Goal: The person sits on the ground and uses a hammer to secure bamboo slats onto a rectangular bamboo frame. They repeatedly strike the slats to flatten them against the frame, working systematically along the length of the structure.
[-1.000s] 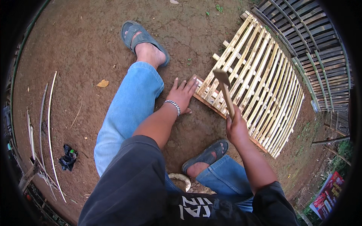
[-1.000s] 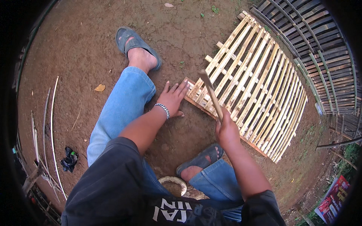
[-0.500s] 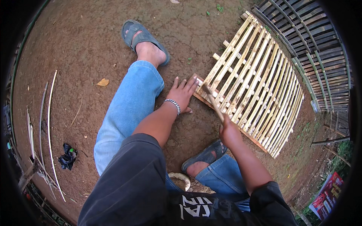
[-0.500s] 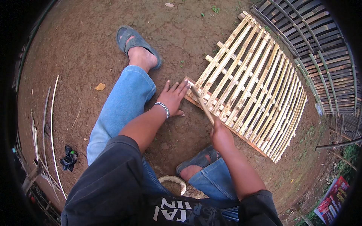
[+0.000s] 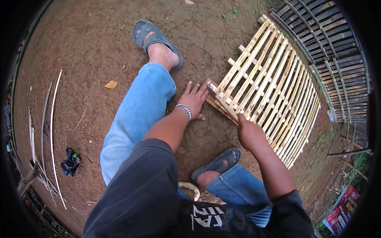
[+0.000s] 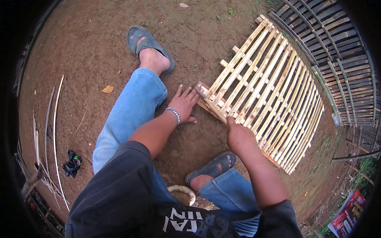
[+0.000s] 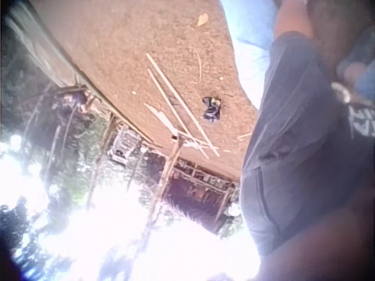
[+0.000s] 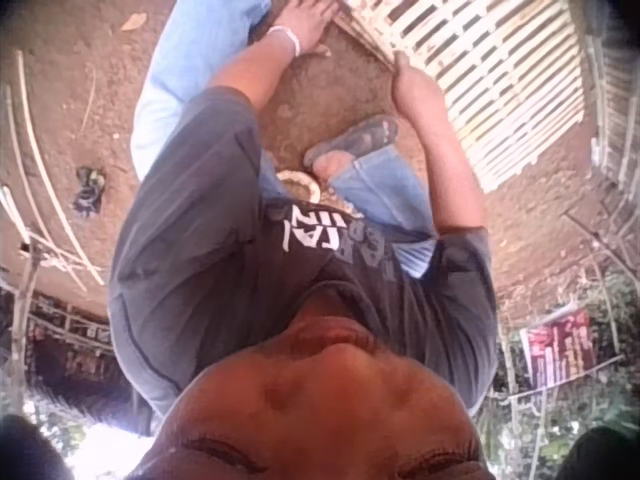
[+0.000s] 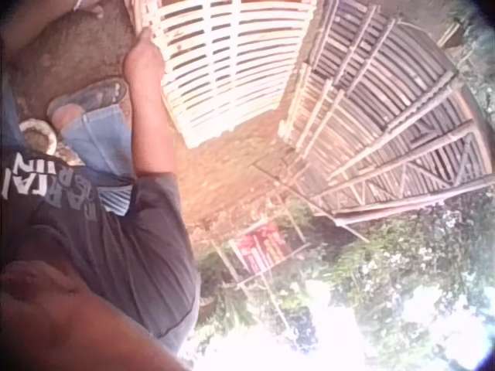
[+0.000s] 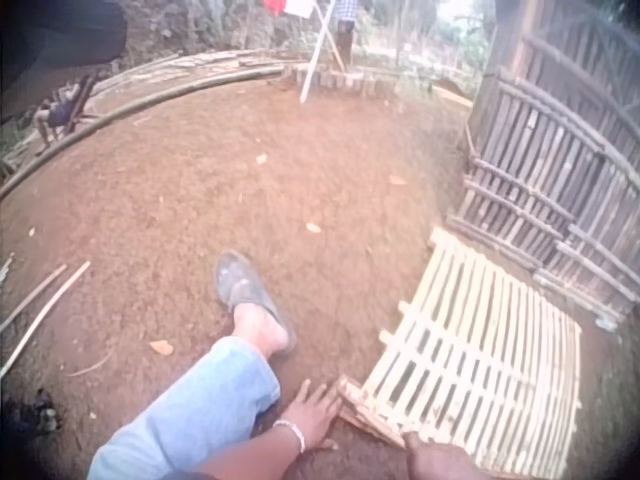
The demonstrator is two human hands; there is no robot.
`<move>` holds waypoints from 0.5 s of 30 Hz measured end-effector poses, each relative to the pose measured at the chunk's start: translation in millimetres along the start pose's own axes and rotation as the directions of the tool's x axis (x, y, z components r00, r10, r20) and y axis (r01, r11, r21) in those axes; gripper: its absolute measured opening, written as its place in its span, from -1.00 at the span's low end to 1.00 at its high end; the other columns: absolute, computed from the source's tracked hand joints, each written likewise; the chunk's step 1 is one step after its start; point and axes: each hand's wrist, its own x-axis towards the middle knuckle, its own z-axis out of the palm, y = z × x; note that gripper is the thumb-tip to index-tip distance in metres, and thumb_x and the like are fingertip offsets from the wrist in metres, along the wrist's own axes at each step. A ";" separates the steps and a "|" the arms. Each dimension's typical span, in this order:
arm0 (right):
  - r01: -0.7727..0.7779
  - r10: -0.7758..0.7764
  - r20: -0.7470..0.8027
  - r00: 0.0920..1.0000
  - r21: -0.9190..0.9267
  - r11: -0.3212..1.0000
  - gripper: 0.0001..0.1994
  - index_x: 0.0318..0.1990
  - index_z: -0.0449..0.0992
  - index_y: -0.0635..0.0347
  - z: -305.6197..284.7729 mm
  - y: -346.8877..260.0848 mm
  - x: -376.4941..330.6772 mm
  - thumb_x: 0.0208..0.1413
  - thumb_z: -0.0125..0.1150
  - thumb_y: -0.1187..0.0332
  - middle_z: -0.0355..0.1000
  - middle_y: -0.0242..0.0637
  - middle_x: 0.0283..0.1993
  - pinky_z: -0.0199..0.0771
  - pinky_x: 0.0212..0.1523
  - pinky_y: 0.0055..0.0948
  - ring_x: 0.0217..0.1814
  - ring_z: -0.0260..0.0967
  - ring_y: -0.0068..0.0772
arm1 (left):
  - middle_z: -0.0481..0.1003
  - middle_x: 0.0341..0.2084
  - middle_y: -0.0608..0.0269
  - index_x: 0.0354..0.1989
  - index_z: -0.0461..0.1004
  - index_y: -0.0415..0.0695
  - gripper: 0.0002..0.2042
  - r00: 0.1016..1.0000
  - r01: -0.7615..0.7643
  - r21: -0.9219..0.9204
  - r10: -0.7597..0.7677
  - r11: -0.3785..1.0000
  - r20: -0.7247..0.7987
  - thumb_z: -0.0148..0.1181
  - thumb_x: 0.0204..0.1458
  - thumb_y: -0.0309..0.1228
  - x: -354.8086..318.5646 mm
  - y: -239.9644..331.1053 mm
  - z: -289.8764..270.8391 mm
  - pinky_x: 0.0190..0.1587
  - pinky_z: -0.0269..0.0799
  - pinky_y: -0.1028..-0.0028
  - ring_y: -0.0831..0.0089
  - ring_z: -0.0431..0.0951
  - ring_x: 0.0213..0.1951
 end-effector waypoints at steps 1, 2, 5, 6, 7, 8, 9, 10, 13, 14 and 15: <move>-0.020 0.029 0.096 0.995 -0.099 0.995 -0.62 0.28 0.30 0.10 -12.6 -4.4 2.7 0.35 0.04 0.35 0.58 0.20 -0.09 0.58 -0.05 0.09 -0.10 0.58 0.27 | -0.02 0.57 0.11 0.59 -0.08 -0.10 0.21 0.999 0.005 -0.005 -0.005 1.000 -0.052 0.43 -0.13 0.28 -1.3 -1.6 2.8 0.56 -0.23 -0.11 0.14 0.03 0.56; 0.005 -0.003 0.029 1.000 -0.069 0.998 -0.63 0.27 0.30 0.11 -26.1 -12.4 -0.3 0.34 0.02 0.37 0.58 0.19 -0.10 0.58 -0.05 0.08 -0.09 0.59 0.26 | 0.00 0.57 0.10 0.58 -0.05 -0.11 0.20 0.994 0.009 -0.009 -0.010 1.000 -0.105 0.43 -0.13 0.28 -1.9 -3.2 7.5 0.57 -0.23 -0.11 0.14 0.03 0.56; 0.112 -0.106 -0.163 0.981 0.024 0.993 -0.62 0.26 0.30 0.17 -41.2 -34.6 -11.6 0.30 -0.03 0.45 0.60 0.16 -0.12 0.57 -0.03 0.06 -0.05 0.60 0.20 | 0.04 0.55 0.10 0.57 -0.01 -0.11 0.18 0.986 0.015 -0.013 -0.017 1.000 -0.166 0.43 -0.14 0.29 -7.5 -4.0 21.2 0.57 -0.24 -0.12 0.14 0.05 0.55; 0.056 -0.058 -0.068 0.996 -0.026 0.998 -0.62 0.26 0.30 0.16 -35.6 -28.1 -10.7 0.30 -0.03 0.46 0.60 0.15 -0.13 0.57 -0.04 0.07 -0.06 0.60 0.20 | 0.04 0.55 0.09 0.57 0.00 -0.11 0.17 0.981 0.007 -0.007 -0.008 1.000 -0.193 0.43 -0.14 0.29 -3.6 -3.2 17.9 0.56 -0.24 -0.12 0.14 0.05 0.55; 0.016 -0.014 0.023 1.000 -0.076 0.997 -0.62 0.26 0.30 0.16 -27.1 -18.0 -4.9 0.30 -0.03 0.46 0.60 0.14 -0.13 0.57 -0.04 0.07 -0.06 0.60 0.19 | 0.04 0.55 0.10 0.57 0.00 -0.11 0.17 0.989 -0.003 0.000 0.003 1.000 -0.149 0.43 -0.13 0.28 -1.3 -3.1 13.1 0.57 -0.24 -0.12 0.14 0.05 0.55; -0.020 0.034 0.111 0.993 -0.129 0.991 -0.62 0.27 0.30 0.16 -19.9 -7.0 0.4 0.30 -0.03 0.46 0.60 0.13 -0.14 0.57 -0.05 0.07 -0.07 0.60 0.18 | 0.04 0.55 0.10 0.57 0.00 -0.11 0.17 0.994 -0.011 0.007 0.012 1.000 -0.105 0.43 -0.13 0.28 0.8 -1.6 8.2 0.57 -0.25 -0.12 0.14 0.05 0.55; -0.006 0.042 0.181 0.983 -0.192 0.981 -0.60 0.29 0.30 0.15 -23.3 -7.7 3.6 0.31 -0.04 0.47 0.60 0.13 -0.13 0.57 -0.05 0.07 -0.08 0.60 0.18 | 0.04 0.55 0.10 0.57 0.01 -0.11 0.16 0.998 -0.013 0.012 0.013 1.000 -0.054 0.43 -0.13 0.28 0.3 -2.3 6.6 0.57 -0.25 -0.12 0.14 0.05 0.55; -0.003 0.029 0.149 0.988 -0.169 0.986 -0.59 0.29 0.30 0.16 -26.8 -9.5 3.6 0.29 -0.05 0.49 0.60 0.13 -0.13 0.57 -0.04 0.06 -0.07 0.60 0.18 | 0.03 0.55 0.10 0.57 0.01 -0.10 0.16 0.998 0.000 0.009 0.000 1.000 -0.063 0.43 -0.13 0.28 -0.1 -4.1 4.9 0.57 -0.25 -0.12 0.14 0.05 0.55; 0.024 -0.022 0.025 0.999 -0.054 0.998 -0.56 0.31 0.29 0.17 -29.4 -16.9 -6.7 0.27 -0.07 0.53 0.60 0.14 -0.12 0.58 -0.03 0.04 -0.06 0.60 0.18 | 0.00 0.56 0.10 0.57 0.01 -0.10 0.15 0.996 0.015 -0.001 -0.015 1.000 -0.091 0.43 -0.12 0.27 -4.6 -4.7 8.8 0.57 -0.24 -0.12 0.15 0.04 0.56; 0.055 -0.054 -0.047 0.997 0.012 0.998 -0.56 0.31 0.29 0.18 -17.6 -15.1 -10.6 0.27 -0.08 0.53 0.60 0.15 -0.12 0.58 -0.03 0.04 -0.06 0.60 0.18 | -0.03 0.57 0.10 0.57 0.02 -0.09 0.15 0.994 0.014 -0.001 -0.014 1.000 -0.108 0.43 -0.12 0.26 -6.5 -6.4 11.8 0.57 -0.23 -0.12 0.15 0.04 0.56; 0.085 -0.076 -0.125 0.989 0.071 0.994 -0.55 0.32 0.28 0.18 -8.3 -11.4 -13.9 0.27 -0.08 0.53 0.60 0.15 -0.12 0.58 -0.04 0.04 -0.06 0.60 0.18 | -0.06 0.58 0.10 0.56 0.02 -0.09 0.14 0.991 0.010 -0.002 -0.010 1.000 -0.132 0.44 -0.12 0.26 -6.6 -5.5 11.9 0.56 -0.22 -0.12 0.16 0.04 0.56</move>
